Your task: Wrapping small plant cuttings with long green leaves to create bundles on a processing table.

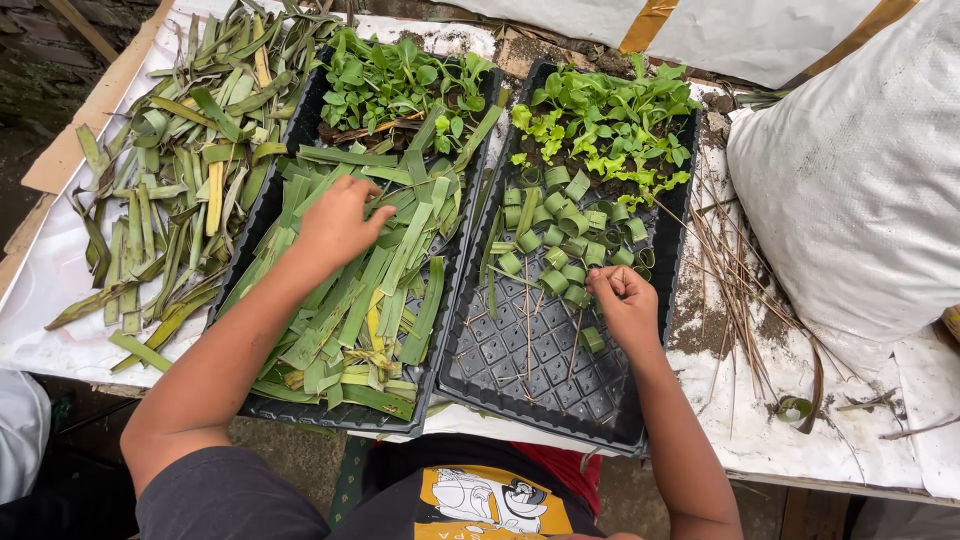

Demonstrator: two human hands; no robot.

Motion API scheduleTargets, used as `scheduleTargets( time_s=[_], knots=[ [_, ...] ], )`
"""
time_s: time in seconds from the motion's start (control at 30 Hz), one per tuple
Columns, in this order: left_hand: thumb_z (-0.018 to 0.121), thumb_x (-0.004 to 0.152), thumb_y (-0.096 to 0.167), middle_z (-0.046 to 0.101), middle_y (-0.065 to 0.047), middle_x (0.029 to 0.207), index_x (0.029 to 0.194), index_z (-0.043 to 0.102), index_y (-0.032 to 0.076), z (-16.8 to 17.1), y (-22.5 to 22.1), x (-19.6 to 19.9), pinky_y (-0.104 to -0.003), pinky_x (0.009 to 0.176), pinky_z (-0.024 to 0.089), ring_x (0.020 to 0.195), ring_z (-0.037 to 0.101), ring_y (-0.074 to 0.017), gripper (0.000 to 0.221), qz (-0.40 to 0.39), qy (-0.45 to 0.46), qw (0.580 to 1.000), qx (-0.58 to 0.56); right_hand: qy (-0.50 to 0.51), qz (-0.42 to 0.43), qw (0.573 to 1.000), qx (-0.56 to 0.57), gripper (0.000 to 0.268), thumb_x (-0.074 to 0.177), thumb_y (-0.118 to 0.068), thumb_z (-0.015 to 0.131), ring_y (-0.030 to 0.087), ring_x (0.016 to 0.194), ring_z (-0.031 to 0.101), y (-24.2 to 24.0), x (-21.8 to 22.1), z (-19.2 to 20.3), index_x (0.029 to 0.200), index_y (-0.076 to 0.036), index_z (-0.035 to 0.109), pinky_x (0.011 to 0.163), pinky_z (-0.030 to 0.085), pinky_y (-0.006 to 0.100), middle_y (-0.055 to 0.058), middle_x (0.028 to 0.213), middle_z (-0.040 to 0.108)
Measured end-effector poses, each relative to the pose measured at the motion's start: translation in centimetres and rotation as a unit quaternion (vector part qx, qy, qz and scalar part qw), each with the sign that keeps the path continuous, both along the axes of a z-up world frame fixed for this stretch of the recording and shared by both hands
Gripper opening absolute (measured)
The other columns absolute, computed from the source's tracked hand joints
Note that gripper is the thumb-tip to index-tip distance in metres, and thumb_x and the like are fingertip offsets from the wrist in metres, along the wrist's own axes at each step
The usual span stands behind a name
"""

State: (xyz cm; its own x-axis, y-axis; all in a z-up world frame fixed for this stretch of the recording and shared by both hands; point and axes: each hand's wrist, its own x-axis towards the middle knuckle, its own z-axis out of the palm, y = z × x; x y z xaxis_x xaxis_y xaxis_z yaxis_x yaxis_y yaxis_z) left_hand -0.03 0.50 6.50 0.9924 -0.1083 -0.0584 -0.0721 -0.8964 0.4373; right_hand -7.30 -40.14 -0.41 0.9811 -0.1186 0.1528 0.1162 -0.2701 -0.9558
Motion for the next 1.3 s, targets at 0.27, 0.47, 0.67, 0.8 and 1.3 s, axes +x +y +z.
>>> scheduleTargets(
  time_s=[0.27,0.47,0.67,0.8,1.3],
  knots=[
    [0.07,0.092,0.044,0.076,-0.008,0.103,0.114,0.074,0.011,-1.6,-1.4,-0.8,-0.056,0.088,0.055,0.107,0.071,-0.0359,0.04,-0.015,0.088,0.996,0.03,-0.002,-0.001,1.0,-0.006,0.053,0.099,-0.005,0.069,0.014,0.075,0.068,-0.1,0.0,-0.4,0.063,-0.016,0.031,0.067,0.044,0.023,0.012,0.081,0.073],
    [0.075,0.092,0.032,0.077,-0.003,0.089,0.102,0.077,0.014,-2.3,-1.3,1.1,-0.03,0.067,0.054,0.081,0.072,-0.0167,0.021,0.033,0.044,0.961,-0.27,-0.057,0.005,0.998,-0.037,0.05,0.099,-0.003,0.067,0.014,0.071,0.06,-0.2,0.2,-0.7,0.066,-0.015,0.031,0.066,0.044,0.027,0.012,0.082,0.074],
    [0.063,0.103,0.024,0.078,-0.013,0.097,0.122,0.069,0.001,1.3,-7.2,1.6,-0.026,0.056,0.062,0.074,0.074,-0.0154,0.03,-0.036,0.187,0.884,-0.428,-0.373,0.027,0.908,-0.191,0.046,0.092,0.01,0.071,0.029,0.08,0.073,2.8,0.9,2.8,0.063,-0.008,0.041,0.068,0.055,0.033,0.013,0.098,0.076],
    [0.064,0.103,0.026,0.077,-0.007,0.081,0.101,0.076,0.003,1.4,-13.6,1.7,-0.019,0.049,0.055,0.066,0.071,-0.0102,0.026,-0.154,0.231,0.881,-0.384,-0.552,0.045,0.763,-0.333,0.029,0.088,0.009,0.076,0.03,0.099,0.075,4.0,2.9,5.8,0.071,-0.004,0.057,0.086,0.058,0.039,0.012,0.117,0.079],
    [0.049,0.107,0.014,0.077,-0.015,0.107,0.129,0.064,-0.006,1.2,-16.9,-1.6,-0.017,0.06,0.054,0.088,0.072,-0.0127,0.034,-0.283,0.31,0.777,-0.47,-0.439,0.005,0.872,-0.217,0.055,0.091,0.018,0.069,0.033,0.078,0.074,0.7,5.5,2.8,0.061,-0.009,0.032,0.058,0.052,0.037,0.01,0.097,0.08]
  ],
)
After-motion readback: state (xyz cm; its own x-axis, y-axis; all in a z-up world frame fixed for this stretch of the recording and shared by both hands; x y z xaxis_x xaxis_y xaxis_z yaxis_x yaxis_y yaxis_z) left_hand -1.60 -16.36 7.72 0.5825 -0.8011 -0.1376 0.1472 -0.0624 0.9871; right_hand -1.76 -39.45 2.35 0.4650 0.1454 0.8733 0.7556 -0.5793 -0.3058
